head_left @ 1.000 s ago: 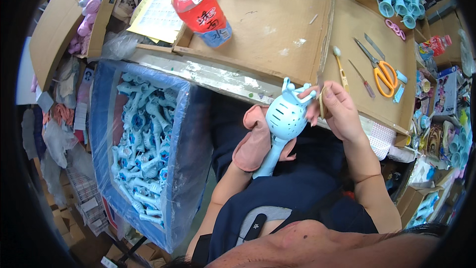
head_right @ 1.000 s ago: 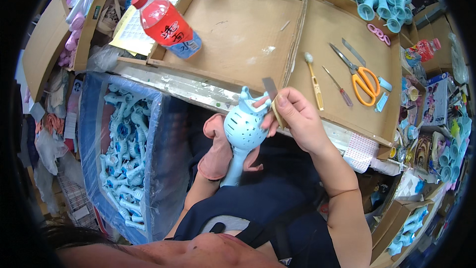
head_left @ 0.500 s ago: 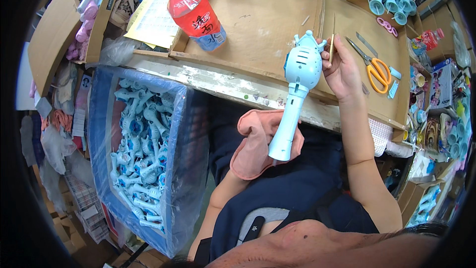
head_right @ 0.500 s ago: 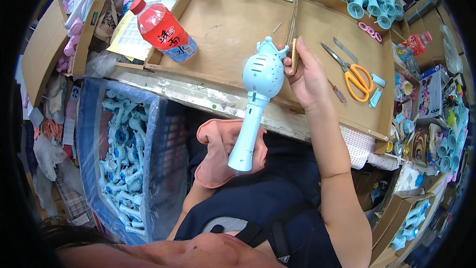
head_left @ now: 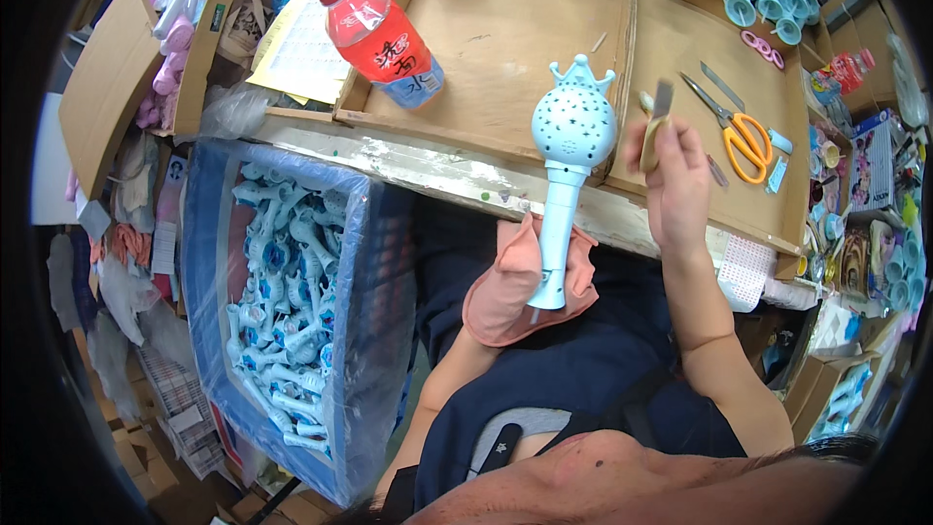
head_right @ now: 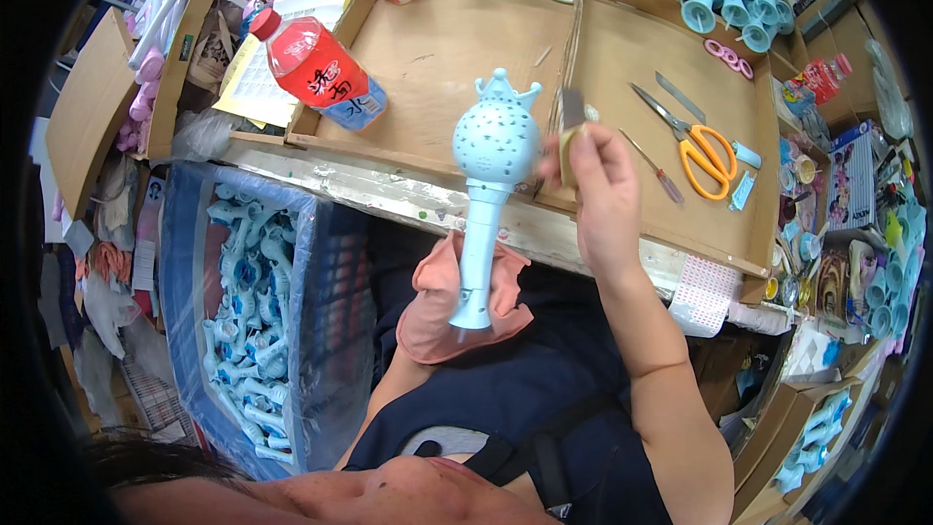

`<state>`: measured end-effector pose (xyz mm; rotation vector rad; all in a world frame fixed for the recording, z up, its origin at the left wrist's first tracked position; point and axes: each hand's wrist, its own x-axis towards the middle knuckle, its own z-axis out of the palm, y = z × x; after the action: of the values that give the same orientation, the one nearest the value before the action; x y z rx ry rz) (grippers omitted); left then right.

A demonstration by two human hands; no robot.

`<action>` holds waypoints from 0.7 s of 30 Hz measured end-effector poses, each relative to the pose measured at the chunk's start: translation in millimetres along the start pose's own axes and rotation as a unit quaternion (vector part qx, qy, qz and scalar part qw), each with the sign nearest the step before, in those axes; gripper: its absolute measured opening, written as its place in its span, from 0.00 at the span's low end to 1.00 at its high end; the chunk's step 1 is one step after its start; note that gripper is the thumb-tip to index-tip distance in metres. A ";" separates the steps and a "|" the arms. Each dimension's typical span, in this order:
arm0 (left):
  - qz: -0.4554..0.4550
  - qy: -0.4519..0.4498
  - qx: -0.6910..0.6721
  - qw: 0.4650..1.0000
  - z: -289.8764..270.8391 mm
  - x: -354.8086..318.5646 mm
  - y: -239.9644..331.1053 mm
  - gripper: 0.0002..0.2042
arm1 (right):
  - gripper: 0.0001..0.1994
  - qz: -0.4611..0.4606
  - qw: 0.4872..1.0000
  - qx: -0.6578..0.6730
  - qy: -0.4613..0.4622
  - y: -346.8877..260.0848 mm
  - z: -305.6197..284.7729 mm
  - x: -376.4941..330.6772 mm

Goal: The person assembles light blue plastic toy wands by inserting a small internal component with a screwdriver, wiping the exterior with a cloth, and placing the finished items into a bin. The person repeats this process for multiple units.

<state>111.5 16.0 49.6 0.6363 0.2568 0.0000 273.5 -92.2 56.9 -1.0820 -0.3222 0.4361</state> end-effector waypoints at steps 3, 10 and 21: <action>0.096 0.140 0.254 0.952 -3.7 -4.3 -9.9 0.21 | 0.10 0.079 0.995 -0.041 -0.054 8.0 -5.0 -29.2; 0.368 0.183 0.829 0.380 -15.2 -9.0 -13.0 0.26 | 0.06 -0.193 0.861 -0.463 -0.086 11.0 -12.5 -57.1; 0.377 0.271 0.652 0.600 -11.7 -9.8 -24.1 0.25 | 0.09 -0.319 0.738 -0.579 -0.136 -11.3 1.2 -54.2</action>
<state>97.4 2.8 28.7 2.2217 0.5571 0.9358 227.8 -122.4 65.4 -2.0011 -1.3017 -0.3347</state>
